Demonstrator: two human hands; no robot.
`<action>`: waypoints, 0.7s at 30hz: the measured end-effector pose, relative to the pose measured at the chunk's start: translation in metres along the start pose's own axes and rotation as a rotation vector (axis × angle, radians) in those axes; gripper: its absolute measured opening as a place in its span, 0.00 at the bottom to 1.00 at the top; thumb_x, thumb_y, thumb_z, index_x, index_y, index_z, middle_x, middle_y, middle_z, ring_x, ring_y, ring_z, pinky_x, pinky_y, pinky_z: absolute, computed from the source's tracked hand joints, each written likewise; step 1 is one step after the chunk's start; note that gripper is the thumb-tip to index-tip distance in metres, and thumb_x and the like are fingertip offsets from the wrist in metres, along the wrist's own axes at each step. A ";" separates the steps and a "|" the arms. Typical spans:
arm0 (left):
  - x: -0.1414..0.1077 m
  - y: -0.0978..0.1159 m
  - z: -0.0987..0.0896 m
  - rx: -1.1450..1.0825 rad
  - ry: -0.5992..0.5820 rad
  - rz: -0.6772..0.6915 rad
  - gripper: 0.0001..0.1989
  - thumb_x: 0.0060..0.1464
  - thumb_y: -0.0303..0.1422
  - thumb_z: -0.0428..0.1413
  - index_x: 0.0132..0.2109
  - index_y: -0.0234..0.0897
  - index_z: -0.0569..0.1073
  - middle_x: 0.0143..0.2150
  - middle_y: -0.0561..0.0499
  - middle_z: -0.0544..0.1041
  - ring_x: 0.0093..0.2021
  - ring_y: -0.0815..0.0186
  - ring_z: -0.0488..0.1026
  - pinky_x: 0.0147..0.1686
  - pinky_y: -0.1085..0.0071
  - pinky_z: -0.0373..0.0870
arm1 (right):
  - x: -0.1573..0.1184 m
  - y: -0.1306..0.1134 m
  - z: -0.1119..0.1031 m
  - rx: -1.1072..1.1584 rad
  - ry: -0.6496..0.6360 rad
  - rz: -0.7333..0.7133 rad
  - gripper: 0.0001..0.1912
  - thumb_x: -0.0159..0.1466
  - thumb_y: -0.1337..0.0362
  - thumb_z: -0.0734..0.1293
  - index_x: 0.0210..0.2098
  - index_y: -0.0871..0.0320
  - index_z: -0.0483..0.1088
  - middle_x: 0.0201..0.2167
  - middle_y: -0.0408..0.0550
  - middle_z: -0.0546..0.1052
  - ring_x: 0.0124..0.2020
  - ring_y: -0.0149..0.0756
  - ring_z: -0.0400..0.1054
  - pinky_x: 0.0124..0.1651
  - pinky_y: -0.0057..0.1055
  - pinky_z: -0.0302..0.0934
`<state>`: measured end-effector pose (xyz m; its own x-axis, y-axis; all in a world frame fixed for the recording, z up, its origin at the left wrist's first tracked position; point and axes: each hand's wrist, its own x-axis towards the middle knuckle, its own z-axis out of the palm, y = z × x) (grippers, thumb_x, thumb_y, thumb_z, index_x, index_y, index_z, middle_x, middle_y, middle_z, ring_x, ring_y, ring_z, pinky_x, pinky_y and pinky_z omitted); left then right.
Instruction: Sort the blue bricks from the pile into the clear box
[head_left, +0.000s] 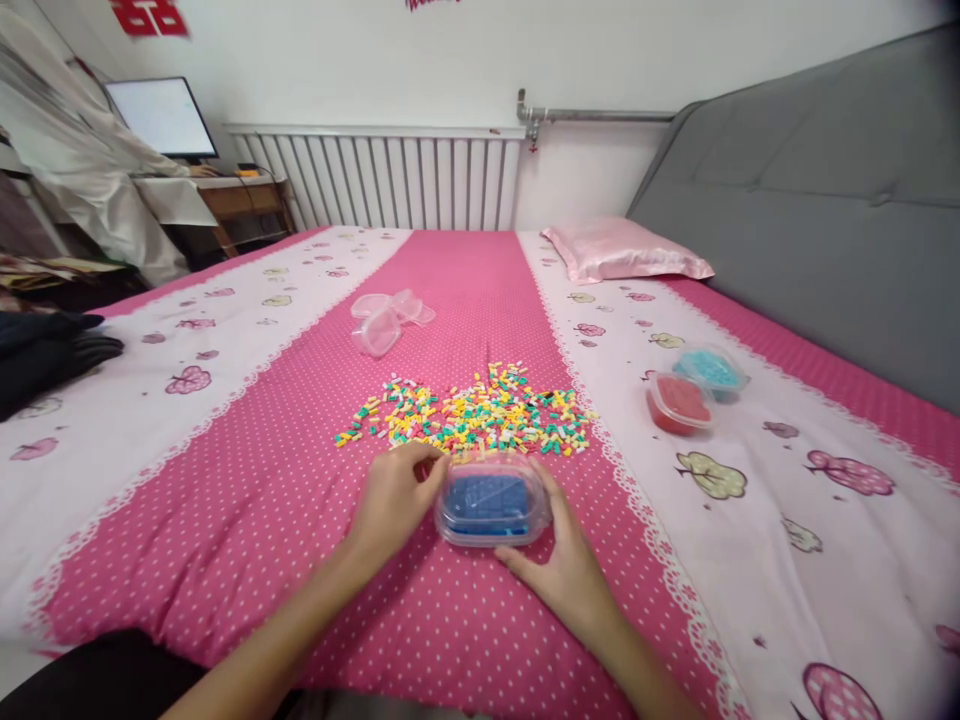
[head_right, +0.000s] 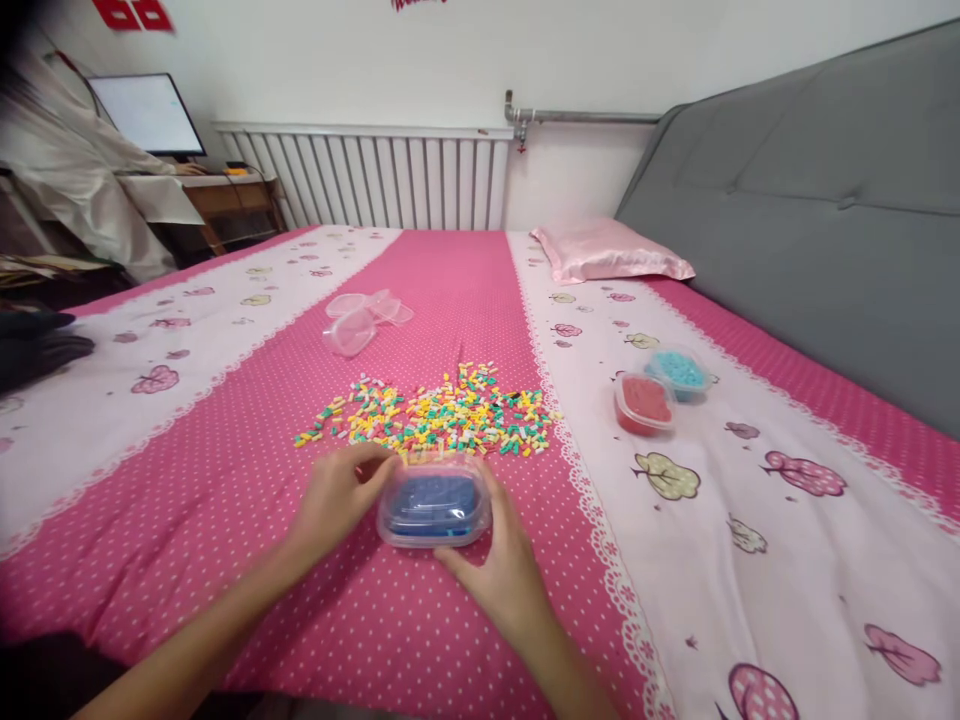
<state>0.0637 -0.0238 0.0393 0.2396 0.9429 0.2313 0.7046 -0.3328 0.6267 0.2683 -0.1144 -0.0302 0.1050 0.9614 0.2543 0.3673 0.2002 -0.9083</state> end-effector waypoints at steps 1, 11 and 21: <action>0.001 0.002 0.001 0.022 -0.013 0.029 0.14 0.59 0.38 0.52 0.34 0.37 0.79 0.32 0.49 0.81 0.31 0.63 0.74 0.33 0.69 0.64 | 0.000 0.000 -0.002 0.006 -0.013 -0.010 0.49 0.58 0.56 0.74 0.71 0.50 0.46 0.69 0.57 0.60 0.69 0.49 0.56 0.69 0.50 0.54; 0.009 -0.005 -0.004 -0.046 -0.214 0.017 0.17 0.62 0.40 0.49 0.39 0.38 0.80 0.38 0.49 0.83 0.36 0.59 0.78 0.36 0.69 0.66 | 0.001 -0.011 -0.011 0.138 -0.064 0.013 0.23 0.73 0.52 0.57 0.65 0.48 0.64 0.68 0.49 0.63 0.71 0.40 0.53 0.73 0.48 0.44; 0.040 -0.033 -0.021 0.068 -0.107 0.002 0.25 0.66 0.48 0.42 0.35 0.38 0.77 0.34 0.50 0.80 0.33 0.62 0.74 0.34 0.69 0.64 | 0.001 -0.008 -0.009 0.048 -0.052 -0.026 0.19 0.71 0.55 0.59 0.60 0.48 0.66 0.63 0.49 0.67 0.67 0.42 0.58 0.70 0.47 0.52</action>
<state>0.0361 0.0244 0.0438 0.3089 0.9393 0.1494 0.7469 -0.3369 0.5732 0.2733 -0.1163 -0.0194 0.0479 0.9640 0.2615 0.3244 0.2326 -0.9169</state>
